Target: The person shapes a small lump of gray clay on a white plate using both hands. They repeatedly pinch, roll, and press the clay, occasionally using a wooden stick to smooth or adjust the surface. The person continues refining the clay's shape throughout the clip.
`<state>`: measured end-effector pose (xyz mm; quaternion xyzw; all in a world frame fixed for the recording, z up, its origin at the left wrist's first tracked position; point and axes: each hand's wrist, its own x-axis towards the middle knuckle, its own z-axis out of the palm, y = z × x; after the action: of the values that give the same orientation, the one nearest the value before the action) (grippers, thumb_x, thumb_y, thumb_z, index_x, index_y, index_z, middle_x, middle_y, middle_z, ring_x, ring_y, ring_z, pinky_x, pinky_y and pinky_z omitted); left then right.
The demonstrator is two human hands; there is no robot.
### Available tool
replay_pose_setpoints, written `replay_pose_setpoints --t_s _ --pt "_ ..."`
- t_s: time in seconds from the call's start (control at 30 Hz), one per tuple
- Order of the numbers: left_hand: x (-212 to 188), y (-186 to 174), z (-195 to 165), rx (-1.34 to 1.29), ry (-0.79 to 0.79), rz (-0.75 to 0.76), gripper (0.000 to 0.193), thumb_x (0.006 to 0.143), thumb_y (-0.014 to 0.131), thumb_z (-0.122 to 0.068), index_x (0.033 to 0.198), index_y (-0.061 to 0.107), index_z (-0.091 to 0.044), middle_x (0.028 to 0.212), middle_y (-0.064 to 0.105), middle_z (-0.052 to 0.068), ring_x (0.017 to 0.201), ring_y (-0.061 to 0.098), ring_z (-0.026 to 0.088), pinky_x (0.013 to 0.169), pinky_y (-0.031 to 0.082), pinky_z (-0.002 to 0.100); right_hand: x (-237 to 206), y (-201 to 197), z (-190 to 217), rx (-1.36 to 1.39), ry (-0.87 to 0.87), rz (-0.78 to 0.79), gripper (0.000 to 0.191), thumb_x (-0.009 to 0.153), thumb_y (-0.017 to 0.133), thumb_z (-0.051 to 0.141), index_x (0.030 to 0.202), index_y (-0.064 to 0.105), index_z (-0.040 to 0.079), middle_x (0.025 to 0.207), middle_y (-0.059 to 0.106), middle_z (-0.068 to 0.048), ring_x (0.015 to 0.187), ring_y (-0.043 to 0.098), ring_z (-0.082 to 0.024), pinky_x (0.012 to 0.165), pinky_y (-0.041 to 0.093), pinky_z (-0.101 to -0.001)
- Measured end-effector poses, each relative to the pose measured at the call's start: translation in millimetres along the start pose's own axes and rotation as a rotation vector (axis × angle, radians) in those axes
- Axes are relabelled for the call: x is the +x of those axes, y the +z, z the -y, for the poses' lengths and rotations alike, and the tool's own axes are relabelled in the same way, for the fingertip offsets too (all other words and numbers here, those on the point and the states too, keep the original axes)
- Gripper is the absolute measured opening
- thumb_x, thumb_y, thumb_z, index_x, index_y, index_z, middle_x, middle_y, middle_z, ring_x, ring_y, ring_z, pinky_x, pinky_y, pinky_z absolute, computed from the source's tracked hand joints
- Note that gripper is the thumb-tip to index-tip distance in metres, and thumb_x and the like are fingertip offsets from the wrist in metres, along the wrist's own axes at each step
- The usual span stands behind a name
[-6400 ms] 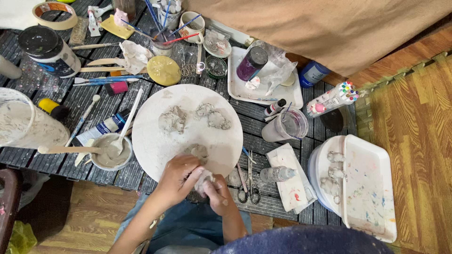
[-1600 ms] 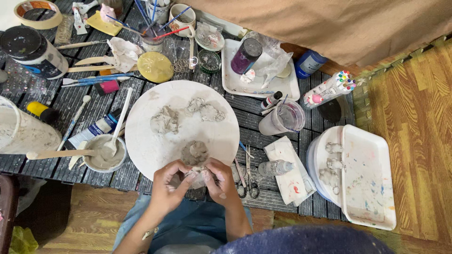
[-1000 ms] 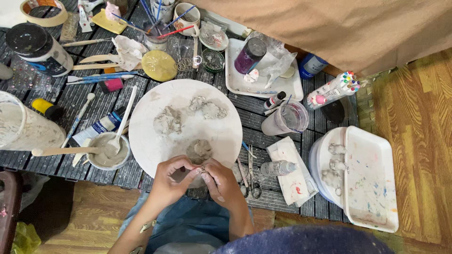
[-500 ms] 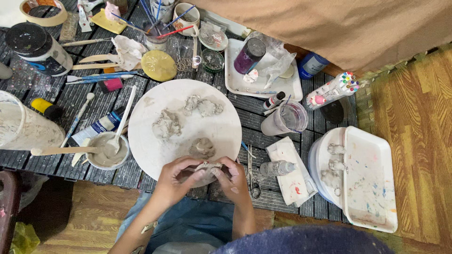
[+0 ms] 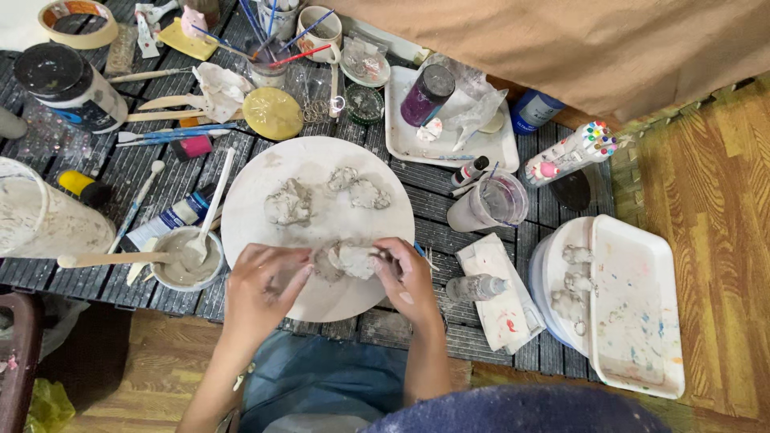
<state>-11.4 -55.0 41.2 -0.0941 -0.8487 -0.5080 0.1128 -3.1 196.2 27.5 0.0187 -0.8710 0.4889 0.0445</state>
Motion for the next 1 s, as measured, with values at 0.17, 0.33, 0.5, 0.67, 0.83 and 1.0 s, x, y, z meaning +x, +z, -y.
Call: replay_pose_setpoints --t_s 0.17,0.33,0.5,0.67,0.83,1.0 --pt "3.1 -5.8 2.4 0.05 0.125 -0.004 0.029 0.074 0.086 -0.021 0.101 0.079 -0.013 0.104 0.077 0.0 0.102 0.063 0.024 0.09 0.051 0.036 16.9 13.4 4.8 -0.063 -0.046 0.098 0.019 0.089 0.071 0.01 0.107 0.068 0.006 0.091 0.066 -0.005 0.07 0.06 -0.014 0.065 0.049 -0.0268" --pt "6.3 -2.1 3.7 0.113 0.197 0.003 0.035 0.069 0.088 -0.028 0.1 0.078 -0.015 0.106 0.076 -0.001 0.103 0.063 0.024 0.091 0.048 0.039 24.0 27.4 8.2 -0.176 -0.244 -0.003 0.015 0.088 0.077 0.012 0.1 0.07 0.007 0.096 0.069 -0.006 0.091 0.062 -0.024 0.08 0.05 -0.0347" --pt "5.1 0.2 6.7 0.172 0.184 0.011 0.036 0.068 0.088 -0.034 0.096 0.076 -0.015 0.105 0.075 -0.004 0.106 0.062 0.023 0.091 0.046 0.04 21.2 31.4 16.5 -0.231 -0.269 -0.086 0.017 0.085 0.079 0.014 0.099 0.07 0.007 0.105 0.068 -0.006 0.101 0.061 -0.027 0.088 0.05 -0.0372" --pt "1.6 5.3 7.6 0.206 0.267 0.015 0.044 0.073 0.085 -0.036 0.111 0.077 -0.015 0.113 0.073 0.0 0.109 0.062 0.023 0.093 0.045 0.04 24.8 33.6 24.8 -0.263 -0.286 -0.081 0.021 0.085 0.078 0.014 0.103 0.07 0.006 0.117 0.066 -0.008 0.112 0.058 -0.029 0.096 0.049 -0.0383" --pt "1.9 13.0 4.7 0.266 0.23 0.057 0.05 0.074 0.083 -0.043 0.116 0.077 -0.017 0.114 0.074 -0.001 0.11 0.061 0.023 0.092 0.043 0.042 22.0 35.1 32.5 -0.26 -0.224 -0.071 0.023 0.087 0.077 0.015 0.108 0.07 0.008 0.118 0.065 -0.009 0.113 0.058 -0.03 0.097 0.048 -0.0397" --pt "5.4 15.0 2.3 0.31 0.18 0.082 0.053 0.071 0.083 -0.046 0.115 0.077 -0.017 0.114 0.073 -0.001 0.112 0.058 0.023 0.093 0.041 0.044 20.0 36.8 32.5 -0.26 -0.253 -0.084 0.019 0.088 0.076 0.014 0.106 0.075 0.012 0.118 0.067 -0.007 0.111 0.061 -0.028 0.096 0.051 -0.0388"
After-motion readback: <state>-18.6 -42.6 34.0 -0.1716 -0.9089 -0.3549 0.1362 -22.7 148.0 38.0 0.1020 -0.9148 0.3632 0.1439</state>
